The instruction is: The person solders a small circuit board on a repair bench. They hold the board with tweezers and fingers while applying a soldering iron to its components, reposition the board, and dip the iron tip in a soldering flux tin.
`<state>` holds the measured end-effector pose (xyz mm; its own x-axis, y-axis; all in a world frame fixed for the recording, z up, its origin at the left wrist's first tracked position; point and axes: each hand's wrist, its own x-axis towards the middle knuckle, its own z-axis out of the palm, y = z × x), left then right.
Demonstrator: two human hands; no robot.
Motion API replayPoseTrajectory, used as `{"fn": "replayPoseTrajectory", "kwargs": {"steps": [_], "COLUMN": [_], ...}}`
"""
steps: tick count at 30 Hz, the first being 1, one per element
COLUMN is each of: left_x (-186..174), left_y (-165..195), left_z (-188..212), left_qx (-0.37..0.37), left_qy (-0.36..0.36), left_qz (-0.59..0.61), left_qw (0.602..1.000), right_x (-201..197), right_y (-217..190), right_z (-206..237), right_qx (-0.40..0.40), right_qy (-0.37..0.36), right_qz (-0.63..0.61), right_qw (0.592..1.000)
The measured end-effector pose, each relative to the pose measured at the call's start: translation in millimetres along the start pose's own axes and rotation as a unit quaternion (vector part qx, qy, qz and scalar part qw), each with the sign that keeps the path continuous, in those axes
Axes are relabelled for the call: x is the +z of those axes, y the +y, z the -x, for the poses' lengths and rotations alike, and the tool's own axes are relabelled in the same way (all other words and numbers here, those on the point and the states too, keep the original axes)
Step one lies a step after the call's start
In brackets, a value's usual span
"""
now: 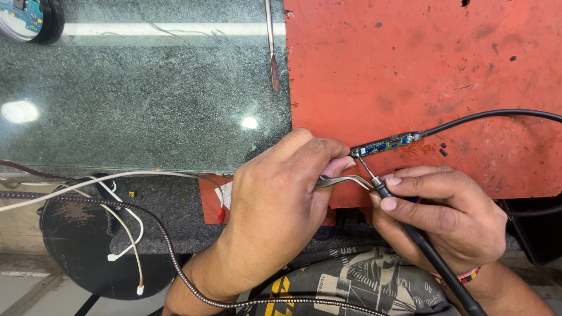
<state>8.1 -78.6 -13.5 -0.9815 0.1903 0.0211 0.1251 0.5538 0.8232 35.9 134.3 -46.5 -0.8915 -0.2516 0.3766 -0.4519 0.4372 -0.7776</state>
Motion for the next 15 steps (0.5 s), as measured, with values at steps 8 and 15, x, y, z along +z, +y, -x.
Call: {"fn": "replayPoseTrajectory", "kwargs": {"steps": [8,15], "left_x": [0.3,-0.1], "left_y": [0.0,1.2], "left_z": [0.0,-0.8], "left_qx": [-0.001,-0.004], "left_qy": [0.0,0.001], "left_qz": [0.001,0.004], "left_qw": [1.0,1.0], "right_x": [-1.1,-3.6], "right_y": [-0.7,-0.2], "right_z": [0.9,5.6], "right_qx": [0.002,0.032], "right_qy": [-0.003,0.028], "right_qz": [0.005,0.007], "right_qw": [1.0,0.999]}}
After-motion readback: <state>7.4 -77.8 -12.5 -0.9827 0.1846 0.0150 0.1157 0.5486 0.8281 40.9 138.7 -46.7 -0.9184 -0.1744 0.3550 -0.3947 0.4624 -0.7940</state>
